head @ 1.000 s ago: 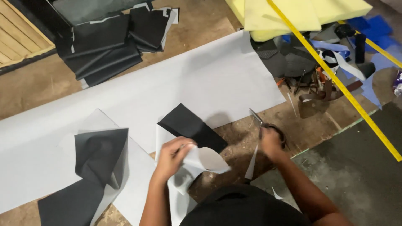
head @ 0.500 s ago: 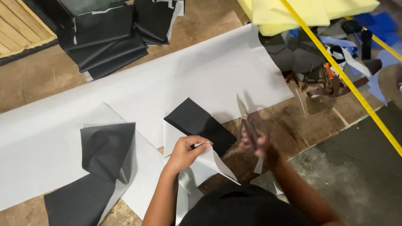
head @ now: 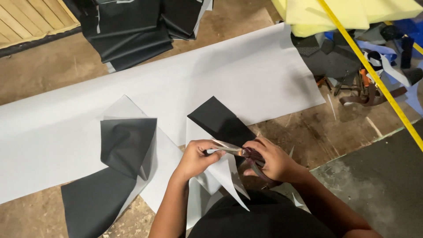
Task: Cutting fabric pieces and tracing patterns onto material using templates and markers for upholstery preparation.
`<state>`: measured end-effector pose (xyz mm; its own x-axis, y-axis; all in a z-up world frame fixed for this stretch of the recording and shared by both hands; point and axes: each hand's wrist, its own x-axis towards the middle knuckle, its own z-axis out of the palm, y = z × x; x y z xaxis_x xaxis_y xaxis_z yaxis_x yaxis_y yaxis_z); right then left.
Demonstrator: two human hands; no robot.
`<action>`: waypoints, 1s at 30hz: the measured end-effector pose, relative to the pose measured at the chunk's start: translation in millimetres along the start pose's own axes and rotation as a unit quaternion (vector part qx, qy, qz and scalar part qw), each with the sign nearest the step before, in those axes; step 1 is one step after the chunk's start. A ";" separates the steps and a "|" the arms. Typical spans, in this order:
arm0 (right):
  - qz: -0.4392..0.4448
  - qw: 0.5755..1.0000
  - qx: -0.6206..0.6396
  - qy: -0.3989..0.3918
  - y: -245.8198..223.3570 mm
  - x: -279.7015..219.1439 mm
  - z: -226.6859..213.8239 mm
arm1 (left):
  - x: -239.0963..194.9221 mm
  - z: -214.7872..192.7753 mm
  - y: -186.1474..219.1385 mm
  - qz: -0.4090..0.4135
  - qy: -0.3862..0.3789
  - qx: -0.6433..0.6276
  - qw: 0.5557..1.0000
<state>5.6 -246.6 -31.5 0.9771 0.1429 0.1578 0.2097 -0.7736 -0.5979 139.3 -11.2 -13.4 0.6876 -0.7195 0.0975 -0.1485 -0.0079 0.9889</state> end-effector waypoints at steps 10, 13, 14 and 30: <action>-0.036 0.997 -0.061 0.000 -0.2 12.4 2.0 | -15.5 -13.9 -62.6 0.024 0.056 0.059 0.996; -0.016 0.998 -0.017 -0.059 6.7 15.2 -6.8 | -14.1 -8.4 -58.4 0.037 0.051 0.147 0.987; -0.009 0.998 0.005 -0.070 10.7 14.5 -7.4 | -12.7 -4.7 -53.5 0.021 0.061 0.126 0.990; 0.359 0.921 -0.124 -0.086 349.5 -79.1 -89.2 | 116.2 -119.1 -71.6 -0.186 0.253 0.542 0.780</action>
<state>-1.7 -583.4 -182.8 0.8568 -0.3805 -0.3480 -0.4860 -0.8213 -0.2986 314.5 -11.5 -59.5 0.9780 -0.1641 0.1290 -0.1970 -0.9297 0.3112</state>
